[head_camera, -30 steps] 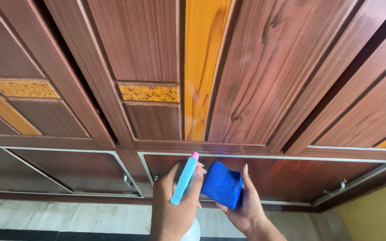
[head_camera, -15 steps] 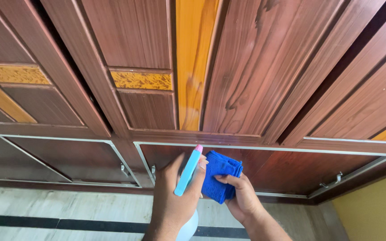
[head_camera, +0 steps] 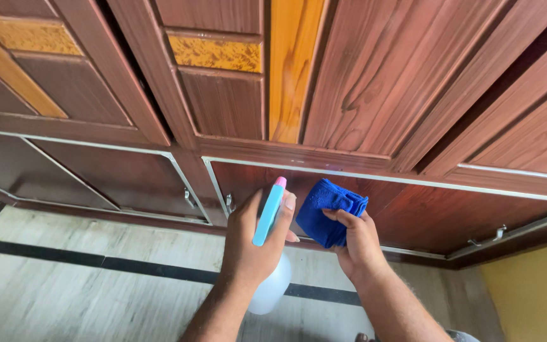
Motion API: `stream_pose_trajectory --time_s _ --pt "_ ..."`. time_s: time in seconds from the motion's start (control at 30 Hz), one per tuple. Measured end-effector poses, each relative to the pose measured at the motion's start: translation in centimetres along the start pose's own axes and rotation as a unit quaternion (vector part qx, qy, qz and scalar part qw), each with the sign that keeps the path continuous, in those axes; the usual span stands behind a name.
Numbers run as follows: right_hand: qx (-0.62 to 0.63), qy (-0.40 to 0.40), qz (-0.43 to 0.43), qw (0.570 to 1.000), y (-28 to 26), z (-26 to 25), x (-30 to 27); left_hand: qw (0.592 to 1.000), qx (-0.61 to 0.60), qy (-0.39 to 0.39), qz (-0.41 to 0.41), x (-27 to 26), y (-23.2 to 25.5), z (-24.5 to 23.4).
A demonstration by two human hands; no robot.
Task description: The person cleans the exterior of a wooden wardrobe using a spray bottle and a blue cloth. They spray the surface and wipe it down systematically, moving from the upper panels to the lower sections.
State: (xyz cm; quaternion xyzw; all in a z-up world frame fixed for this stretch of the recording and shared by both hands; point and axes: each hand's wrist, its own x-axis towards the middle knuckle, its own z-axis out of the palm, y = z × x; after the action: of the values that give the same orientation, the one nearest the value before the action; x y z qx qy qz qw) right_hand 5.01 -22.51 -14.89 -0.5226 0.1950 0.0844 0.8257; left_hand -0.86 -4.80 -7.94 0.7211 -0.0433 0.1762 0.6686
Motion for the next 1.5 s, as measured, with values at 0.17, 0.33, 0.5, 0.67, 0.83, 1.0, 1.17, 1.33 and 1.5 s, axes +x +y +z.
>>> stream_pose_trajectory --time_s 0.17,0.33,0.5,0.67,0.83,1.0,1.17,1.33,1.5 --pt "-0.054 -0.017 0.003 0.998 1.4 1.0 0.7 0.997 0.009 0.057 -0.051 -0.2 -3.9 -1.4" --pt "-0.095 -0.031 -0.002 0.995 2.7 1.7 1.4 0.990 -0.019 0.100 -0.101 0.3 -8.2 -3.2" --pt "-0.148 0.003 0.013 0.989 3.9 2.9 2.1 0.987 -0.029 0.098 -0.120 2.5 -10.3 -6.3" --pt "-0.151 -0.035 -0.025 0.988 5.9 3.6 2.5 0.984 0.021 0.106 -0.138 3.6 -11.1 -9.0" --pt "-0.266 -0.082 -0.133 0.951 6.5 5.3 2.0 0.977 0.129 0.102 -0.137 3.3 -11.1 -10.0" --pt "-0.528 -0.044 -0.247 0.811 5.5 8.2 1.1 0.969 0.152 0.097 -0.167 3.6 -10.7 -9.9" --pt "-0.550 -0.158 -0.637 0.517 3.8 11.7 1.1 0.960 0.083 0.122 -0.238 3.7 -10.7 -10.2" --pt "-0.555 -0.219 -0.741 0.307 3.5 13.6 2.6 0.959 0.146 0.198 -0.142 3.7 -11.1 -11.7" --pt "-0.650 -0.175 -0.713 0.197 4.6 13.7 5.9 0.928 0.056 0.199 -0.311 3.9 -11.0 -12.9"
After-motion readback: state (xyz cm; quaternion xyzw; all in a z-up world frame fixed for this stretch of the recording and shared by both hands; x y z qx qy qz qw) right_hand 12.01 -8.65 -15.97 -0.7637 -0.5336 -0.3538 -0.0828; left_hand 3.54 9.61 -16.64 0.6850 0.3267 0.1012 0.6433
